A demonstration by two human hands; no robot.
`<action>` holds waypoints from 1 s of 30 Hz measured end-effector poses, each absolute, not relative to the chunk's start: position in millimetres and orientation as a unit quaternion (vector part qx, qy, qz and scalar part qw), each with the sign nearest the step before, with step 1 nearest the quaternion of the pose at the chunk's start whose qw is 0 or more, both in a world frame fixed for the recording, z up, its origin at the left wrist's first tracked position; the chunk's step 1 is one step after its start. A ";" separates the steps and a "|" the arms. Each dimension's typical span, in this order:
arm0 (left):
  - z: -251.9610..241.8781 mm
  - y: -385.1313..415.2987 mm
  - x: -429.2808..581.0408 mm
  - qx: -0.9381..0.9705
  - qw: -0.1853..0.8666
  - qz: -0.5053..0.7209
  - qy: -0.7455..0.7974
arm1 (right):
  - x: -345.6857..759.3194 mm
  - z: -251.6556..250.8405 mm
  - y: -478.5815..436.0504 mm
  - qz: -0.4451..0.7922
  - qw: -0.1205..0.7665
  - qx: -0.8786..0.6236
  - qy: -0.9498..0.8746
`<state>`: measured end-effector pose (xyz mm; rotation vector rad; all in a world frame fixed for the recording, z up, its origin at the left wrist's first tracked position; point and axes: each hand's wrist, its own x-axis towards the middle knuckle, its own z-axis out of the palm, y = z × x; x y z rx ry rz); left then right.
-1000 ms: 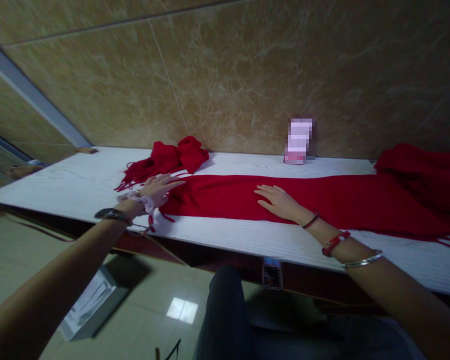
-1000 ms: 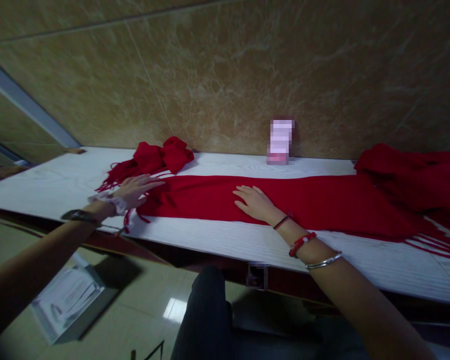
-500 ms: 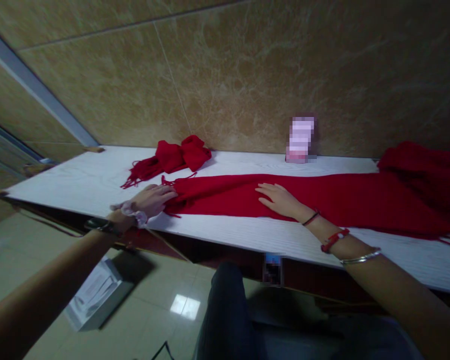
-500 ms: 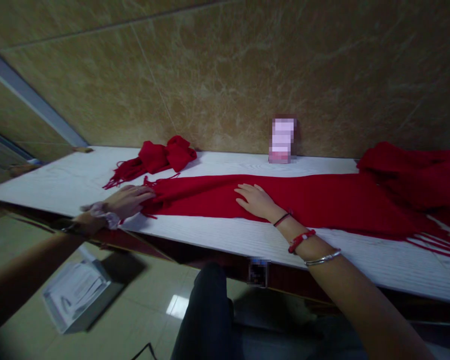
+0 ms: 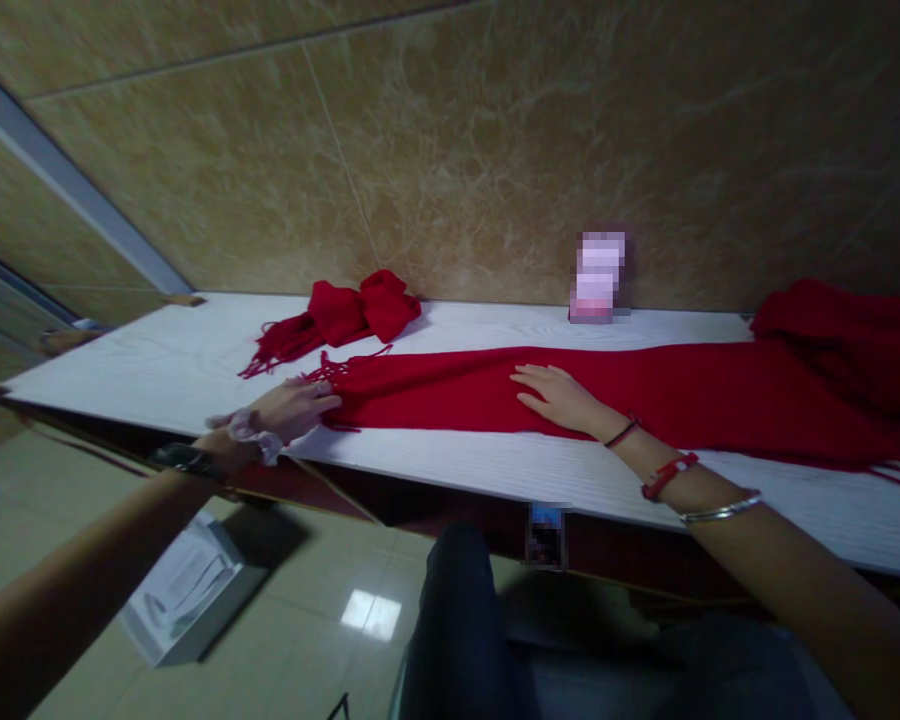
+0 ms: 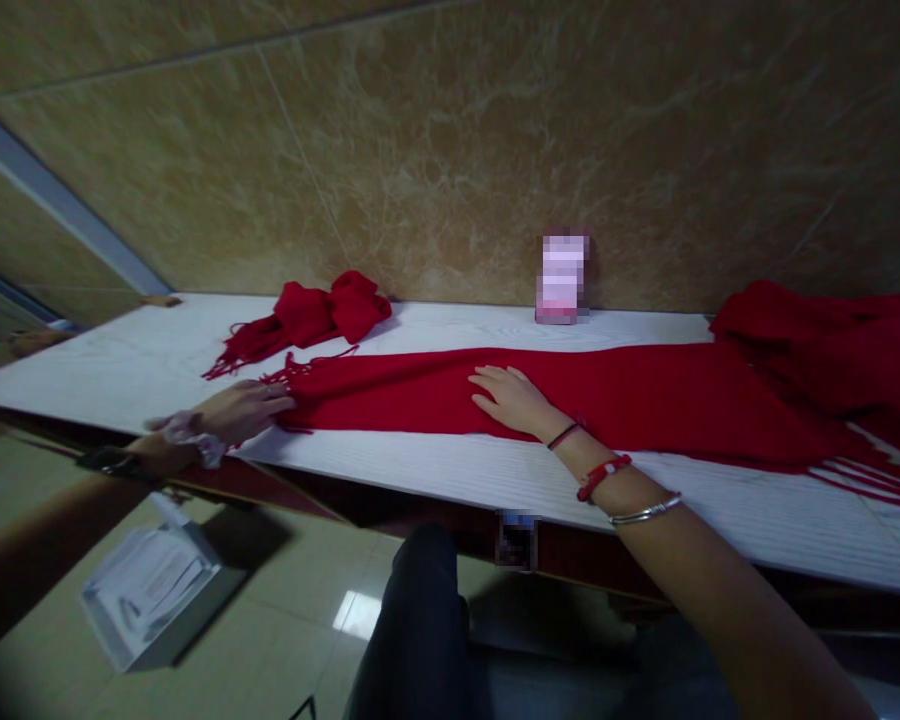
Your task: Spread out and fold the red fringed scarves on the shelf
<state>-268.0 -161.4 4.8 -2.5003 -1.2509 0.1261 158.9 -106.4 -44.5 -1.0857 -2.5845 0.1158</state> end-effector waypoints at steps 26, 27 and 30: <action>-10.3 -159.8 -186.4 -0.873 0.136 0.078 -0.462 | 165.5 -20.3 -133.6 0.149 0.091 -0.261 -0.949; -12.6 -160.0 -184.5 -0.879 0.138 0.066 -0.451 | 165.6 -19.7 -134.1 0.150 0.086 -0.261 -0.950; -22.6 -158.5 -184.1 -0.895 0.155 0.009 -0.418 | 165.1 -18.8 -135.4 0.146 0.090 -0.263 -0.950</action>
